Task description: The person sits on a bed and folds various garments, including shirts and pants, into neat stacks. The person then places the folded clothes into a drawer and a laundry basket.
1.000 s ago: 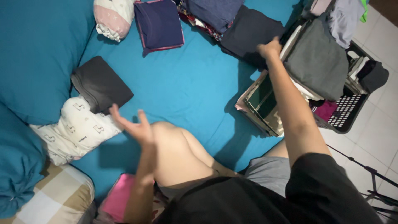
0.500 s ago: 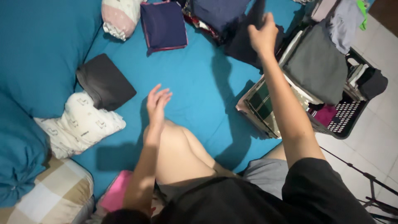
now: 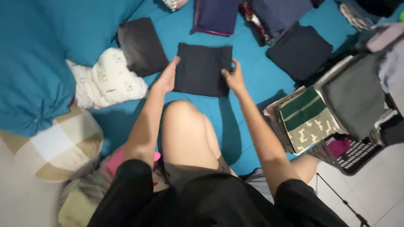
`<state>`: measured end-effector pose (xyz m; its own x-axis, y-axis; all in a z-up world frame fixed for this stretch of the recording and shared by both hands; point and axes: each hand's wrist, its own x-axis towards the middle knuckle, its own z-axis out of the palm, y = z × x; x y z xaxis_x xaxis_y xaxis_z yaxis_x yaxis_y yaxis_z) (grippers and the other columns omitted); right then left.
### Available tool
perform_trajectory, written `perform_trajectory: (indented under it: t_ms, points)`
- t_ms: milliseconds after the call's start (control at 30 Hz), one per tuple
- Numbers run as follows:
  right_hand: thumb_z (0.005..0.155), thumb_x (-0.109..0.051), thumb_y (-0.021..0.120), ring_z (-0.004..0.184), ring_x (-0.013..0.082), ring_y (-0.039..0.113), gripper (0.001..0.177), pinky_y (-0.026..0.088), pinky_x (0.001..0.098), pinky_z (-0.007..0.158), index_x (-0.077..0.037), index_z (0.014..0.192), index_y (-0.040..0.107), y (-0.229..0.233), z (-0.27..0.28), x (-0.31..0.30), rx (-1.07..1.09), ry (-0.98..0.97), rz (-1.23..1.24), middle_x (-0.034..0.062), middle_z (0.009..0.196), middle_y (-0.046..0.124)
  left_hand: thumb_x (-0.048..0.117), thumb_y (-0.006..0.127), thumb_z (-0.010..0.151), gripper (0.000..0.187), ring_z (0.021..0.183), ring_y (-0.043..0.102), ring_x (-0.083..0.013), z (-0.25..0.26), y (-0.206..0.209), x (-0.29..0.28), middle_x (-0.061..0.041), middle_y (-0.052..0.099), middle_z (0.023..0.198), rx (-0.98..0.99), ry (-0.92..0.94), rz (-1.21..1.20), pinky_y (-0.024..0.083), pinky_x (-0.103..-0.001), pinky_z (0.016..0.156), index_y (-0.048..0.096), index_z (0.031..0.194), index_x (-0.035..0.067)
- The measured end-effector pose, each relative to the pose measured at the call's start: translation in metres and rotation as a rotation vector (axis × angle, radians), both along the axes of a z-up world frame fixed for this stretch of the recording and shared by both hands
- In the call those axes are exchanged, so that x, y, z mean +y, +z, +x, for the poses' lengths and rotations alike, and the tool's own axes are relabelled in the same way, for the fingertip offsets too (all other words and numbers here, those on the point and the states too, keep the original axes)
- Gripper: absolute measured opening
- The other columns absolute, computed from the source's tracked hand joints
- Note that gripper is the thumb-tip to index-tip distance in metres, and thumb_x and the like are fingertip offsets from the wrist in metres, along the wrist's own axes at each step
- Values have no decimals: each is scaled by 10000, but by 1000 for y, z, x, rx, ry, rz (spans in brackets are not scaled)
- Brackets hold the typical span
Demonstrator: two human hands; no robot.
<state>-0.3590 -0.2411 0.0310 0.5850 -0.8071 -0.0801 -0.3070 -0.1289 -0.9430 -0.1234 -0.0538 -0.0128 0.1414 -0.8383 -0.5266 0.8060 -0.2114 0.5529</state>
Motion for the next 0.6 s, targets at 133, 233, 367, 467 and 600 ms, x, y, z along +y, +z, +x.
perform_trajectory:
  t_ms: [133, 233, 367, 467, 600]
  points:
    - [846, -147, 771, 1370, 392, 502, 548, 390, 458, 1162, -121, 1374, 626, -29, 12, 54, 147, -160, -492, 243, 1477, 529, 386, 768, 932, 829, 1388, 464, -231, -8, -13, -4, -118, 496, 1486, -548, 58, 147, 368, -378, 1147, 310, 1516, 17]
    - [845, -241, 811, 1422, 438, 349, 495, 247, 576, 1063, -140, 1314, 686, -19, 26, 70, 370, -238, -585, 252, 1533, 456, 428, 670, 972, 573, 1162, 565, -180, -24, -10, -15, -87, 652, 1272, -609, 88, 189, 445, -353, 1007, 581, 1370, 26]
    - [945, -376, 731, 1389, 334, 510, 557, 359, 463, 1107, -96, 1415, 626, 3, 49, 64, 159, -150, -242, 172, 1502, 585, 432, 643, 1030, 476, 936, 544, -169, -48, 18, -35, -107, 727, 1028, -643, 115, 259, 474, -352, 820, 741, 1211, 2]
    - [931, -447, 742, 1241, 270, 598, 696, 462, 353, 1051, 13, 1407, 527, 12, 51, 53, -63, -167, 392, 174, 1370, 644, 381, 619, 999, 424, 1033, 640, -107, -75, 29, -57, -44, 735, 1157, -509, 86, 81, 485, -266, 894, 725, 1222, 36]
    - [956, -411, 724, 1051, 238, 661, 623, 528, 374, 926, 103, 1281, 589, 23, 25, 33, -115, -276, 520, 169, 1162, 693, 349, 623, 982, 398, 976, 698, -158, -112, 40, -80, -68, 749, 1114, -180, 42, -19, 539, -309, 864, 713, 1211, 36]
